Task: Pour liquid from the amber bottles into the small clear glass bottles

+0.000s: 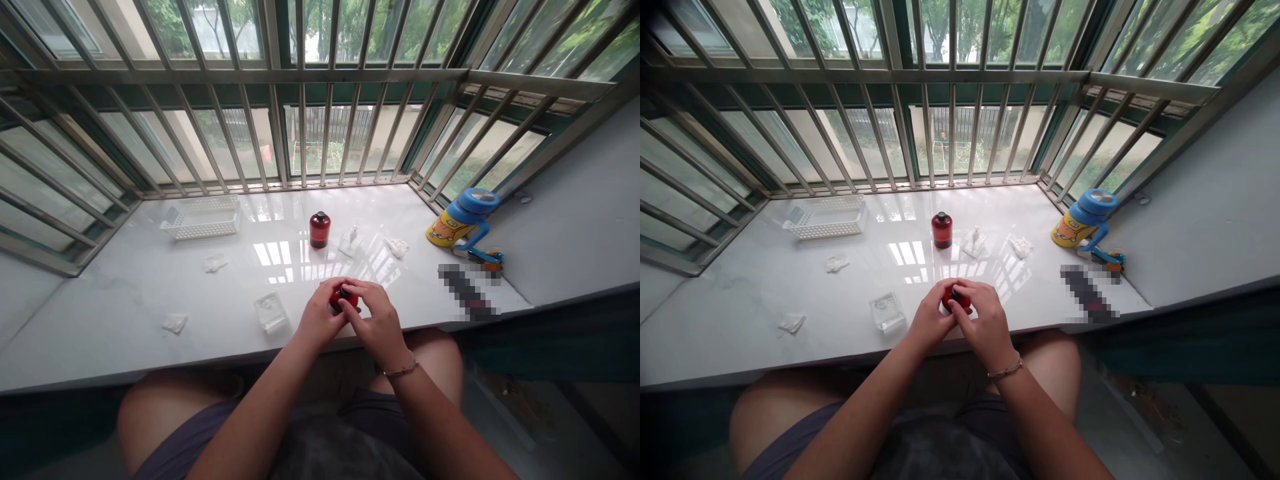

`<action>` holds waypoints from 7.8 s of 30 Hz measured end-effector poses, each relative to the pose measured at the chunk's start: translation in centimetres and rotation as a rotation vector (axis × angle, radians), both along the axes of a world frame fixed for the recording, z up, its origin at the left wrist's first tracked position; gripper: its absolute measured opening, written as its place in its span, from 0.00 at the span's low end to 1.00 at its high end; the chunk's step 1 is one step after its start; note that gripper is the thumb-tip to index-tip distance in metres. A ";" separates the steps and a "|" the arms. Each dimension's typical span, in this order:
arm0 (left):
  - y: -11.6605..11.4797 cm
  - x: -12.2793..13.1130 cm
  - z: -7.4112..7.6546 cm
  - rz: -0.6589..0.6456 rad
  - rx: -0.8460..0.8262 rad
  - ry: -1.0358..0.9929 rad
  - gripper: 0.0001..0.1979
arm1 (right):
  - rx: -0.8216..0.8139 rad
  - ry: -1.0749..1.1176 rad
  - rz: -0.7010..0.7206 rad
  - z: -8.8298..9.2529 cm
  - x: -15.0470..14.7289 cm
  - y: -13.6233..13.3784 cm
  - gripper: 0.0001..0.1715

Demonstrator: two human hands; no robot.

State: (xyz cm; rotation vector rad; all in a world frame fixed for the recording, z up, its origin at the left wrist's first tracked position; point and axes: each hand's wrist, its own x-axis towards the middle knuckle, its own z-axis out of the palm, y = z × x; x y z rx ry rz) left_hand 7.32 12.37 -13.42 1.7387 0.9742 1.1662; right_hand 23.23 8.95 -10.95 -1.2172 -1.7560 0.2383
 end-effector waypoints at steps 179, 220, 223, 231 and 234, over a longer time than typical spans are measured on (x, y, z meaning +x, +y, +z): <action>0.0 -8.7 -4.4 0.268 -0.062 0.353 0.49 | -0.218 -0.282 0.401 1.9 -7.8 3.7 0.30; -0.5 -7.9 -4.9 0.382 -0.087 0.451 0.40 | -0.450 0.415 0.212 -6.0 -8.0 0.2 0.26; -0.5 -7.8 -4.8 0.384 -0.090 0.453 0.40 | -0.470 0.396 0.273 -5.9 -8.2 0.2 0.32; -0.6 -7.9 -4.6 0.382 -0.089 0.459 0.39 | -0.439 0.392 0.237 -5.5 -8.2 0.0 0.26; -0.5 -7.9 -4.8 0.378 -0.086 0.458 0.37 | -0.499 0.353 0.296 -5.1 -8.5 0.4 0.26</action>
